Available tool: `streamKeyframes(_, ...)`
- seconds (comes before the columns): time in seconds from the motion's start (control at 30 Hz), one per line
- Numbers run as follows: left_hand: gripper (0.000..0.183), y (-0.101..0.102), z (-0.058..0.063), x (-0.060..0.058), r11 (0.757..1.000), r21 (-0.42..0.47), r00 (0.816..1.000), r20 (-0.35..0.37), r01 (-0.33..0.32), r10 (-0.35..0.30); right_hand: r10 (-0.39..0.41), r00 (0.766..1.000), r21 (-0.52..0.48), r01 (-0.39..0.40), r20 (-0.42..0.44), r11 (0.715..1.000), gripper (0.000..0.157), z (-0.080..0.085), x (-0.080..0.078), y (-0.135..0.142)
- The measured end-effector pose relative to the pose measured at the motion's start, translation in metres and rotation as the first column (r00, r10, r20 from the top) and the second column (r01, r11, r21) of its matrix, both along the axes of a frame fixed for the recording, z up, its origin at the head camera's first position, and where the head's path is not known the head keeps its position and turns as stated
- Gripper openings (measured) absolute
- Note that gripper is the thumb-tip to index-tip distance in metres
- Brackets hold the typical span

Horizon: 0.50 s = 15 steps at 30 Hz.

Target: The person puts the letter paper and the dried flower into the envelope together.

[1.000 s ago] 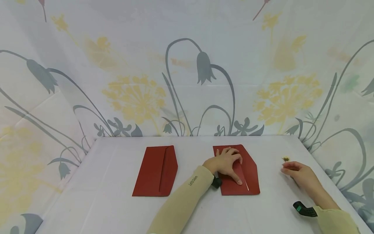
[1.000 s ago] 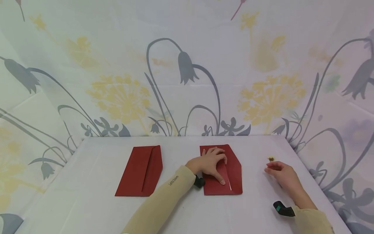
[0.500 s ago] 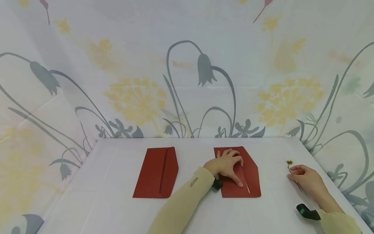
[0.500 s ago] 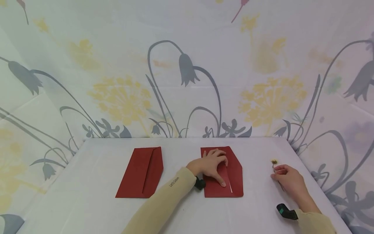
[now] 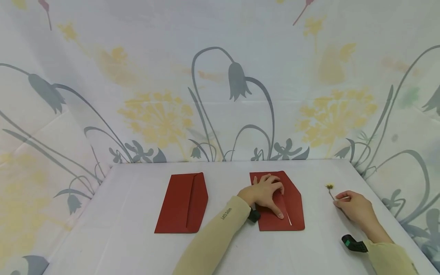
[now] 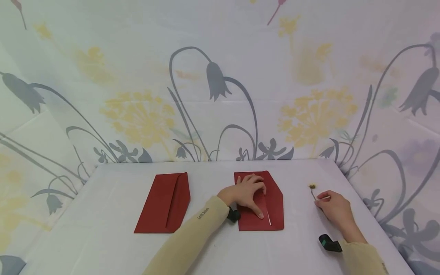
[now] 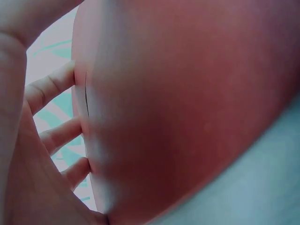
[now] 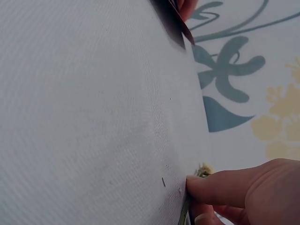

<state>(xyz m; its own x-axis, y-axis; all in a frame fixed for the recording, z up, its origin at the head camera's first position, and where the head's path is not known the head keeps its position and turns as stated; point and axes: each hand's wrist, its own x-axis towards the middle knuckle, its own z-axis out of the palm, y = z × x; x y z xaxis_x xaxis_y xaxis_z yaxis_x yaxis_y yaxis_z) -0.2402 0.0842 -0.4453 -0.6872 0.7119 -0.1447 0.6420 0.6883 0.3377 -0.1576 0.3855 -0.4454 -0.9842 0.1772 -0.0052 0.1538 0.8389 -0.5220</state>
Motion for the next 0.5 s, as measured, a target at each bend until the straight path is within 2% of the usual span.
streamKeyframes(0.27, 0.064, -0.0007, 0.0027, 0.0007, 1.0, 0.003, 1.0, 0.012, -0.002, 0.002, 0.042, 0.999, -0.055, -0.041, 0.029, 0.998, 0.035, -0.0029, -0.0002, 0.0036)
streamKeyframes(0.5, 0.063, -0.0009, 0.004, 0.0014, 1.0, 0.009, 1.0, 0.016, -0.001, 0.001, 0.068, 0.992, -0.172, -0.05, 0.104, 0.984, 0.047, -0.0013, 0.0028, 0.0071)
